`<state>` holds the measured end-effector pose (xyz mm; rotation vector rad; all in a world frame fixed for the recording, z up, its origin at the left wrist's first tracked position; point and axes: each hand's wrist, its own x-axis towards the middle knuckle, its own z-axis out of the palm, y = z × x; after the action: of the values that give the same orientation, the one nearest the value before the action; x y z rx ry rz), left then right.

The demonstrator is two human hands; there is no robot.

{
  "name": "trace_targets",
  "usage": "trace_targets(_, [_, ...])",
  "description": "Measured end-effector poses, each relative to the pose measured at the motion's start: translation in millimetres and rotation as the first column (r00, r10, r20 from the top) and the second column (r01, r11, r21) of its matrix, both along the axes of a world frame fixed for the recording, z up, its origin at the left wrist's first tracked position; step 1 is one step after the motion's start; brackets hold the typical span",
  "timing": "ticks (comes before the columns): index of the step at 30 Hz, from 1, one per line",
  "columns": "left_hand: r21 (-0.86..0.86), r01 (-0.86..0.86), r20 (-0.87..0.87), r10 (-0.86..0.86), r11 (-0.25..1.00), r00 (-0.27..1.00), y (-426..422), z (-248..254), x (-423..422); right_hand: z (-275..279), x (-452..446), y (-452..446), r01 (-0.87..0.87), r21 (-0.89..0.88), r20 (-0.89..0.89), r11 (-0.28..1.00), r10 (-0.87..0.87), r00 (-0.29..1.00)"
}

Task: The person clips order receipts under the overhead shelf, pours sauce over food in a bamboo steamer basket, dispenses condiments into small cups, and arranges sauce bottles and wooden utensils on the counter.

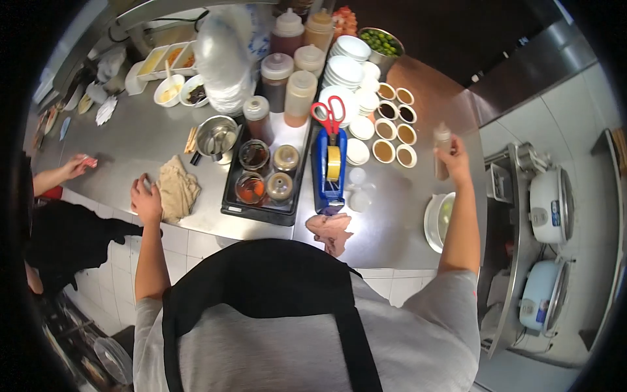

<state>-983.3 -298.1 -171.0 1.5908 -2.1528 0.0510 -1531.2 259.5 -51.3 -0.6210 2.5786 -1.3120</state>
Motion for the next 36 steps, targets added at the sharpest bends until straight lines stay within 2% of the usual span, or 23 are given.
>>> trace_targets(2, [-0.008, 0.0, 0.002, 0.0, 1.0, 1.0, 1, 0, -1, 44, 38, -43, -0.041, -0.372, 0.067, 0.927, 0.071, 0.995])
trace_targets(5, [-0.011, 0.018, -0.017, -0.018, 1.0, 1.0, 0, -1, -1, 67, 82, -114, -0.187, -0.614, 0.037, 0.767, 0.264, 0.964])
trace_targets(6, [-0.014, 0.014, -0.021, -0.015, 1.0, 1.0, -1, -2, 0, 75, 103, -140, -0.213, -0.623, 0.041, 0.753, 0.304, 0.952])
trace_targets(8, [-0.031, 0.005, -0.104, -0.009, 0.999, 0.995, -3, -6, 2, 80, 137, -187, -0.313, -0.587, 0.008, 0.747, 0.391, 0.92])
trace_targets(10, [-0.04, 0.07, -0.216, -0.077, 0.997, 0.973, -2, -3, 6, 65, 147, -224, -0.399, -0.447, -0.088, 0.801, 0.404, 0.91])
trace_targets(12, [0.021, 0.081, -0.182, -0.076, 0.997, 0.98, 3, 5, 6, 56, 162, -251, -0.489, -0.317, -0.04, 0.812, 0.504, 0.863])
trace_targets(13, [-0.009, 0.072, -0.187, -0.073, 0.997, 0.98, 5, 6, 5, 47, 166, -263, -0.514, -0.233, -0.06, 0.826, 0.516, 0.855])
trace_targets(16, [-0.041, 0.055, -0.21, -0.063, 0.998, 0.976, 10, 10, 5, 14, 167, -277, -0.531, 0.163, -0.321, 0.832, 0.553, 0.769])
trace_targets(17, [-0.034, 0.064, -0.225, -0.07, 0.997, 0.972, 12, 10, 7, 26, 180, -278, -0.546, 0.013, -0.143, 0.838, 0.542, 0.828])
trace_targets(18, [-0.024, 0.077, -0.242, -0.081, 0.997, 0.967, 13, 10, 9, 25, 178, -275, -0.529, 0.003, -0.112, 0.848, 0.526, 0.843])
trace_targets(19, [-0.02, 0.096, -0.258, -0.098, 0.995, 0.961, 10, 12, 11, 45, 185, -272, -0.491, 0.215, -0.168, 0.844, 0.527, 0.833])
trace_targets(20, [0.024, 0.111, -0.275, -0.1, 0.994, 0.956, 7, 14, 13, 32, 163, -262, -0.559, 0.082, -0.095, 0.825, 0.565, 0.82])
trace_targets(21, [0.065, 0.131, -0.293, -0.106, 0.989, 0.95, 7, 17, 17, 52, 173, -256, -0.477, 0.043, -0.018, 0.878, 0.478, 0.878])
trace_targets(22, [0.102, 0.155, -0.316, -0.116, 0.983, 0.942, 4, 21, 21, 76, 183, -251, -0.428, 0.085, -0.054, 0.9, 0.433, 0.9])
trace_targets(23, [0.162, 0.194, -0.265, -0.147, 0.967, 0.953, 0, 33, 25, 101, 196, -248, -0.366, 0.164, -0.137, 0.916, 0.388, 0.911])
trace_targets(24, [0.15, 0.268, -0.281, -0.219, 0.952, 0.934, -13, 35, 26, 107, 186, -239, -0.424, 0.065, -0.172, 0.903, 0.429, 0.887])
trace_targets(26, [0.131, 0.421, -0.31, -0.367, 0.898, 0.877, -42, 35, 30, 145, 209, -242, -0.466, 0.033, -0.071, 0.884, 0.467, 0.881])
trace_targets(29, [-0.078, 0.548, -0.135, -0.553, 0.833, 0.822, -87, 48, 17, 198, 286, -291, -0.618, 0.117, 0.001, 0.778, 0.622, 0.783])
trace_targets(30, [-0.135, 0.578, -0.06, -0.589, 0.805, 0.806, -102, 50, 12, 207, 309, -316, -0.701, 0.131, -0.037, 0.701, 0.71, 0.703])
trace_targets(32, [-0.167, 0.653, -0.042, -0.667, 0.739, 0.744, -137, 35, 6, 210, 337, -374, -0.843, 0.161, -0.162, 0.513, 0.857, 0.49])
trace_targets(33, [-0.179, 0.688, -0.035, -0.704, 0.703, 0.71, -152, 28, 2, 210, 343, -405, -0.834, 0.298, -0.282, 0.464, 0.878, 0.387])
trace_targets(36, [0.053, 0.693, -0.147, -0.68, 0.719, 0.718, -171, 36, 3, 193, 340, -498, -0.713, 0.336, -0.439, 0.616, 0.772, 0.46])
